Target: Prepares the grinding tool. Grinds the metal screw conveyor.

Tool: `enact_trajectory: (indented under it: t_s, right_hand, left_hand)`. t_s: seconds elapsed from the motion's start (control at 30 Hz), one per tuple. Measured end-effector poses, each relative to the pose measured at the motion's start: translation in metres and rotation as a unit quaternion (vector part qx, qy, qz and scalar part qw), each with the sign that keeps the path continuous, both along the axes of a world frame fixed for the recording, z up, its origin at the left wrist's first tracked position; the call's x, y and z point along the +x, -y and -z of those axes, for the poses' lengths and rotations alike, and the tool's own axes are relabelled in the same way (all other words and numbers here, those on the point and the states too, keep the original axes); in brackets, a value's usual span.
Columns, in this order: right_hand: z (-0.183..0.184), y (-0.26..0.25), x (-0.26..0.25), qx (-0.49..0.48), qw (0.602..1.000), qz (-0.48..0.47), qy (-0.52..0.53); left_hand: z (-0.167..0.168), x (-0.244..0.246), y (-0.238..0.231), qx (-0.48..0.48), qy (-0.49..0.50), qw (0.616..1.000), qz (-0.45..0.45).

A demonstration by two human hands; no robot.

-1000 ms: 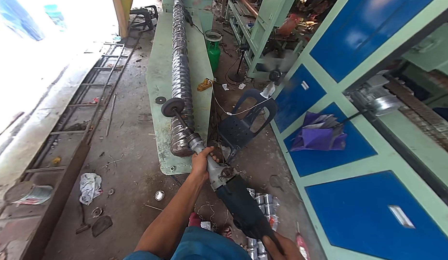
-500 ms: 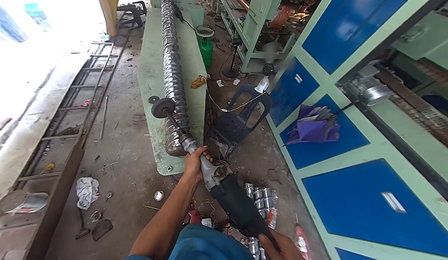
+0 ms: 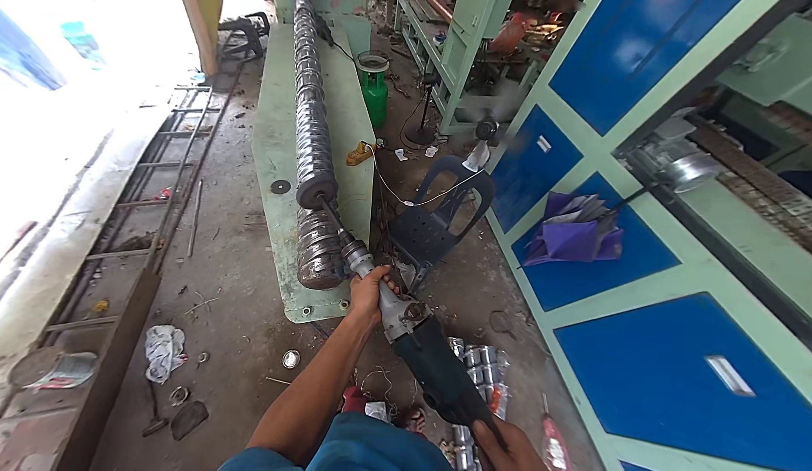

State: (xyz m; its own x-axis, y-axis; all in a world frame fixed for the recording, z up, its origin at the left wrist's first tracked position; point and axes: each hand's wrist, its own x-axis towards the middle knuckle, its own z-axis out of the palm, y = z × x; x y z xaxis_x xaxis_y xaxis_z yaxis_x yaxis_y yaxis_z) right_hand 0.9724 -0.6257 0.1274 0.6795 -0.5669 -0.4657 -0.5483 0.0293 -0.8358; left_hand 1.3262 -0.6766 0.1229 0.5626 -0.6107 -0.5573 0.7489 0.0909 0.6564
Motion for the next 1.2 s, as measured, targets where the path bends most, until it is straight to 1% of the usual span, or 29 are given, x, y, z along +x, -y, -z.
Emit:
enact_trajectory:
  t_s: [0.2, 0.6, 0.9, 1.03, 1.2]
  right_hand:
    - [0.008, 0.006, -0.004, 0.035, 0.999, 0.021, 0.022]
    - [0.020, 0.014, -0.008, 0.074, 0.995, 0.060, 0.031]
    - [0.017, 0.011, -0.006, 0.073, 0.996, 0.041, 0.031]
    - [0.017, 0.011, -0.004, 0.064, 0.997, 0.019, 0.028]
    - [0.017, 0.007, -0.003, 0.068, 0.997, 0.018, 0.031]
  left_hand:
    - [0.003, -0.007, 0.013, 0.010, 0.012, 1.000, 0.009]
    - [0.017, -0.017, 0.037, 0.048, 0.029, 0.998, 0.027]
    - [0.007, -0.011, 0.020, 0.037, 0.034, 0.999, 0.010]
    - [0.004, -0.006, 0.010, 0.033, 0.039, 0.999, -0.009]
    - [0.004, -0.006, 0.006, 0.034, 0.039, 0.999, -0.005]
